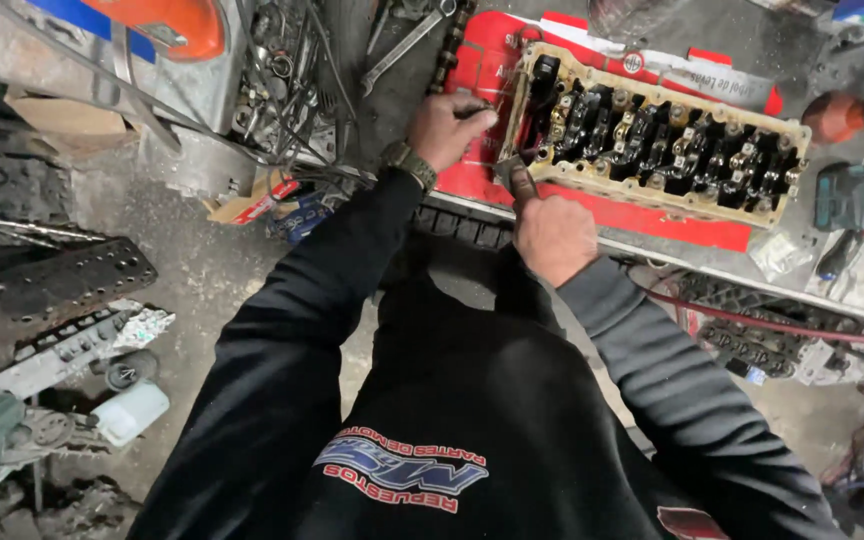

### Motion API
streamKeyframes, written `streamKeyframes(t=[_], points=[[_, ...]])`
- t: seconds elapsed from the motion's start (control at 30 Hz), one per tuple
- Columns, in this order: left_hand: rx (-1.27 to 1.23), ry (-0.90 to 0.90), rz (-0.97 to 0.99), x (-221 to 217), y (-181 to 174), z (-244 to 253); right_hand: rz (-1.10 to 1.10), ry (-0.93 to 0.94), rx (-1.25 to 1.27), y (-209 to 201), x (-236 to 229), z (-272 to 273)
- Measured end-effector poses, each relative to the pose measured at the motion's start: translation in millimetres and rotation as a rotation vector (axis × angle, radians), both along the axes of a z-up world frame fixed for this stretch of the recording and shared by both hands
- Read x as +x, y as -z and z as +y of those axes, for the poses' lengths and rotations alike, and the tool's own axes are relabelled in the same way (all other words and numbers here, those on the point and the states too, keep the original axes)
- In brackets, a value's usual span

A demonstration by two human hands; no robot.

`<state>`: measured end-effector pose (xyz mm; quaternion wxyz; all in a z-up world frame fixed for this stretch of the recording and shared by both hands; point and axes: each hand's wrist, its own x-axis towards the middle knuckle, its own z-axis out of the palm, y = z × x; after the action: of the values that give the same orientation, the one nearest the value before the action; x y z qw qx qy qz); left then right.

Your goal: The person uses a power impact wrench to remove bolts from a cylinder head placed on a workbench. They then use a screwdriver to pry out and remove the camshaft and other internal components, placing them into a container.

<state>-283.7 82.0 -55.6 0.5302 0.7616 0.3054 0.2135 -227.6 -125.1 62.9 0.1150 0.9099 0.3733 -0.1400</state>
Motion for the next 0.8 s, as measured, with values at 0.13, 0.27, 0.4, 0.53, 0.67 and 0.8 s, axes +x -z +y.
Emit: streamKeyframes(t=[0.13,0.27,0.4,0.53,0.67,0.8], points=[[-0.055,0.067,-0.012,8,-21,9,0.062,-0.163,-0.048,-17,-5,13],[-0.053,0.058,0.032,20,-17,11,0.006,-0.056,-0.033,-7,0,27],[-0.04,0.064,0.063,25,-13,14,0.022,-0.045,-0.102,-8,-19,21],[-0.045,0.097,0.117,26,-10,19,-0.152,-0.232,-0.108,6,12,48],[-0.035,0.102,0.001,30,-23,17,-0.03,-0.096,-0.17,3,8,44],[-0.033,0.075,-0.037,33,-12,25,-0.022,0.083,-0.156,-3,-12,60]])
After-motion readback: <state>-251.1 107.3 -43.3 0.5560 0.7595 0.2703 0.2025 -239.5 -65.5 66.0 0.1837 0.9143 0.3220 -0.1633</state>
